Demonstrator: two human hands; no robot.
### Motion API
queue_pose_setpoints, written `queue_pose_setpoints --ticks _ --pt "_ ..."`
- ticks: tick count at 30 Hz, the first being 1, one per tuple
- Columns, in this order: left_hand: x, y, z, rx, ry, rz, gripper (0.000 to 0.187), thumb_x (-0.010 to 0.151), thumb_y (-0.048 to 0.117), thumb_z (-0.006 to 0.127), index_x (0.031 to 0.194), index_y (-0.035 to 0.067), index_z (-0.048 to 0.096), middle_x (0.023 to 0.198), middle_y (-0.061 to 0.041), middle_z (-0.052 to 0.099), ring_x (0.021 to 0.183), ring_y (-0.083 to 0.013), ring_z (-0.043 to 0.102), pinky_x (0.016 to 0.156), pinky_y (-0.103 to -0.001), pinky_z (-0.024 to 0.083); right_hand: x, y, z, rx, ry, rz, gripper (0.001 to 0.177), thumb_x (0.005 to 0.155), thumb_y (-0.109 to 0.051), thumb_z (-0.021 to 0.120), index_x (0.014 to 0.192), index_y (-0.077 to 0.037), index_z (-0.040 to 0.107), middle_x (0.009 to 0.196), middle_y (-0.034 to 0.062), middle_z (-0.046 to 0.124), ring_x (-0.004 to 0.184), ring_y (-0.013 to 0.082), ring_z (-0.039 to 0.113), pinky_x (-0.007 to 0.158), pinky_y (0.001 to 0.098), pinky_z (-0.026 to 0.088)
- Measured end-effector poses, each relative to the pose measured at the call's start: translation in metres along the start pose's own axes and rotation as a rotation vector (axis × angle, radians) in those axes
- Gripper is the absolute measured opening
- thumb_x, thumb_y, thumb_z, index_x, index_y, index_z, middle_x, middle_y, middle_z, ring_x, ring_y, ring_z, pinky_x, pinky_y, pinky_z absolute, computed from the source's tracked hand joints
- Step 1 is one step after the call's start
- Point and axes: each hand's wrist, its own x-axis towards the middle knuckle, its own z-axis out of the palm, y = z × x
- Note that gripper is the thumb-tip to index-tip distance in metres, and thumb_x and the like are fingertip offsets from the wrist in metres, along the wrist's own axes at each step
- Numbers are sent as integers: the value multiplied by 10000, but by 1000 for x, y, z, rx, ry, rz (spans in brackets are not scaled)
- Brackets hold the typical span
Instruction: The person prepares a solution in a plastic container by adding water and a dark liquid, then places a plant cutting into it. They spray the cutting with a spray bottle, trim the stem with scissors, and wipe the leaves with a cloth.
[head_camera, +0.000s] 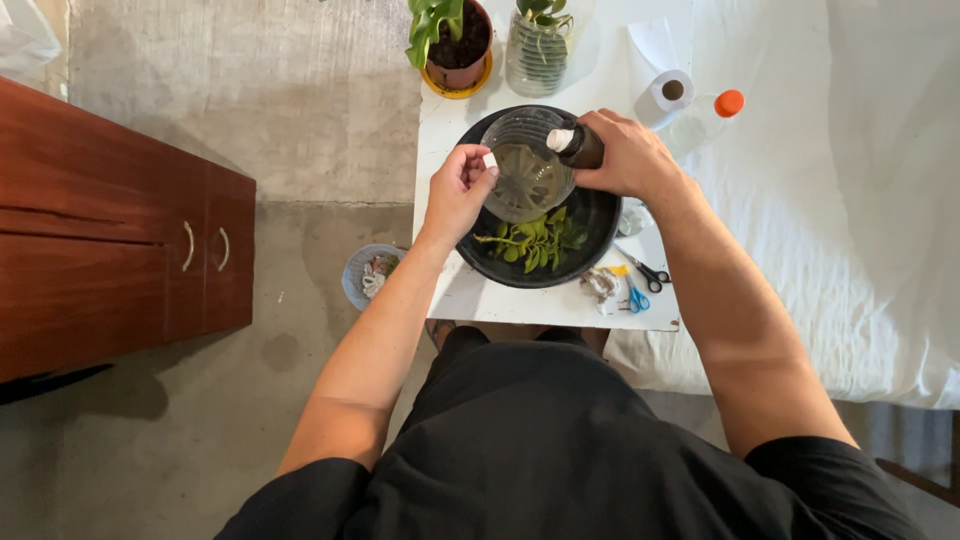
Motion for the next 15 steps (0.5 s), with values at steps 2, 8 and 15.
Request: queue_pose_setpoints --ticks 2,8,15 --pt "0 -1 -1 10 0 -1 263 887 69 701 1135 18 631 911 -91 647 719 -129 668 666 -249 557 0 -2 -1 -5 -6 -4 641 665 -451 779 1210 -175 585 1074 94 623 987 431 637 802 555 521" --pt "0 1 0 18 6 -8 264 883 62 708 1132 20 632 917 -95 654 716 -138 678 669 -254 564 0 -10 -6 -22 -24 3 616 662 -393 776 1196 -142 601 1061 119 639 973 445 644 797 566 519" --pt "1 0 -1 -6 -9 -4 268 887 62 701 1139 12 624 918 -104 644 713 -138 677 652 -250 571 3 -2 -2 -29 -34 0 624 652 -405 769 1201 -160 601 1069 112 635 979 449 640 800 567 518"
